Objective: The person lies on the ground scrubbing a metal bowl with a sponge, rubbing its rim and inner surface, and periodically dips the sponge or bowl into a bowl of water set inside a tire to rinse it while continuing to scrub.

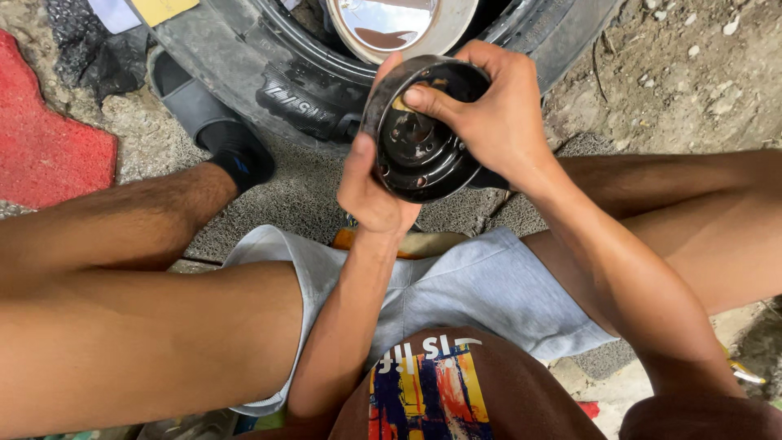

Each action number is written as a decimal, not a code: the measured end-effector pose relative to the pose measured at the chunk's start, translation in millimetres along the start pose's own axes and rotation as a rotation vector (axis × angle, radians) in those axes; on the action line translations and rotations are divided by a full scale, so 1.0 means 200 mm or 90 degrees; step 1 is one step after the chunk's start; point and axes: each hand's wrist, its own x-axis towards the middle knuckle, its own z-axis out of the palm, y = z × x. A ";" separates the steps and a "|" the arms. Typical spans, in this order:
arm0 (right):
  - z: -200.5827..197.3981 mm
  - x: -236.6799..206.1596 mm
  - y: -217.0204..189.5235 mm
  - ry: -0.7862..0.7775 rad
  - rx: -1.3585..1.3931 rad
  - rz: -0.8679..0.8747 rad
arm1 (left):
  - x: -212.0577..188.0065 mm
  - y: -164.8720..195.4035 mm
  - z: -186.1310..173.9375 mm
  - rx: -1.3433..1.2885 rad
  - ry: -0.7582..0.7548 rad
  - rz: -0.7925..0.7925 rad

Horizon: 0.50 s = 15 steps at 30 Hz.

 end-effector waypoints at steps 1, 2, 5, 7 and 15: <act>0.01 0.00 -0.02 0.022 -0.032 -0.059 | 0.00 0.00 0.00 -0.033 -0.006 -0.011; 0.01 -0.01 -0.03 0.043 -0.066 -0.120 | 0.01 -0.01 0.01 -0.066 -0.013 -0.021; 0.02 -0.05 -0.07 0.095 -0.216 -0.239 | 0.03 -0.02 0.02 -0.028 -0.025 -0.012; 0.02 -0.08 -0.08 0.081 -0.275 -0.268 | 0.03 -0.01 0.02 -0.050 -0.015 -0.020; -0.14 -0.08 -0.08 0.094 -0.348 -0.272 | 0.04 0.03 0.00 -0.053 -0.092 -0.061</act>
